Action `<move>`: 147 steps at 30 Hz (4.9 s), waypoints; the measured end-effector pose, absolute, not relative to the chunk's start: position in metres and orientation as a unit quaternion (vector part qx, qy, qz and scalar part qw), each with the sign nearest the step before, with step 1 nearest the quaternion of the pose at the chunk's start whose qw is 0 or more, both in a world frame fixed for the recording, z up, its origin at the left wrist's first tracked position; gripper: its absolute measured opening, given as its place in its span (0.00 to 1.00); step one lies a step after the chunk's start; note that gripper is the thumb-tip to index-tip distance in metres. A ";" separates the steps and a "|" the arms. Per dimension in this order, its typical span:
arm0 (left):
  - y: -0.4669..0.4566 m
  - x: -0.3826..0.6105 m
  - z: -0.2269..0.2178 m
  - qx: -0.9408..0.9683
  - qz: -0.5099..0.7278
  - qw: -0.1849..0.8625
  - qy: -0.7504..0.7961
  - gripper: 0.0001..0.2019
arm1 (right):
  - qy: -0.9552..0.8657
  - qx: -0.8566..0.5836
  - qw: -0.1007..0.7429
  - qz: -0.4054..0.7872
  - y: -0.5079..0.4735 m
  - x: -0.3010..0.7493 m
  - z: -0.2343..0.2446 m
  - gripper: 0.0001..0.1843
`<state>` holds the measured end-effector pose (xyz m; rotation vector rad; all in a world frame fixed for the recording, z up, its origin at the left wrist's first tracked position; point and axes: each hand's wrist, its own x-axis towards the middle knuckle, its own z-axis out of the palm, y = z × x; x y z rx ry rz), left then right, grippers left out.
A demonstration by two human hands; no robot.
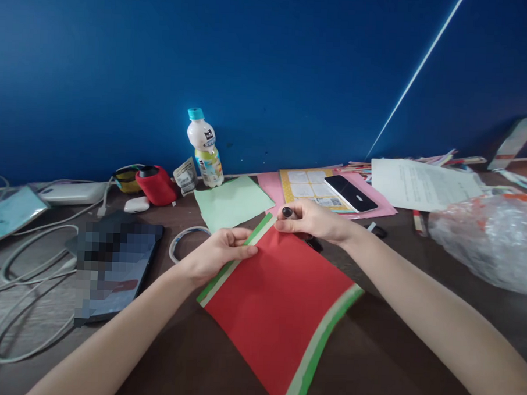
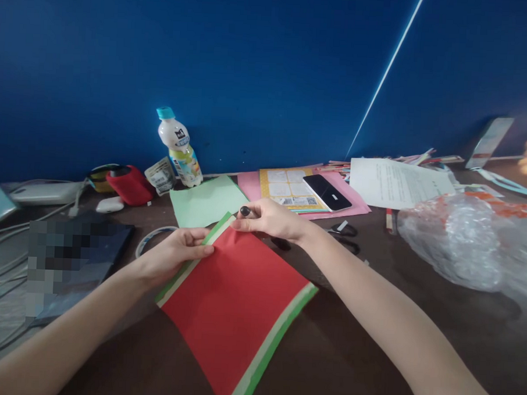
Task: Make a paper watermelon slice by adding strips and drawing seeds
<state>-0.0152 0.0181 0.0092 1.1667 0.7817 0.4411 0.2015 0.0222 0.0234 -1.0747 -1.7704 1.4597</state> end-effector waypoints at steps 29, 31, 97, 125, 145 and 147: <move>0.019 -0.016 0.007 0.560 0.173 0.702 0.405 0.11 | -0.675 -0.442 0.350 0.477 0.023 0.197 0.028 0.15; 0.022 -0.019 0.009 0.582 0.157 0.674 0.426 0.12 | -0.670 -0.459 0.363 0.456 0.026 0.205 0.028 0.16; 0.009 -0.009 -0.018 0.889 0.024 0.013 0.456 0.13 | -0.646 -0.437 0.338 0.526 -0.049 0.159 -0.021 0.12; 0.006 -0.006 -0.025 0.895 0.032 -0.067 0.439 0.16 | -0.757 -0.427 0.296 0.396 -0.050 0.159 -0.032 0.13; 0.006 -0.006 -0.021 0.896 0.013 -0.067 0.438 0.21 | -0.628 -0.452 0.367 0.517 -0.049 0.167 -0.031 0.12; 0.007 -0.007 -0.021 0.899 0.014 -0.067 0.432 0.23 | -0.638 -0.452 0.363 0.507 -0.049 0.169 -0.030 0.09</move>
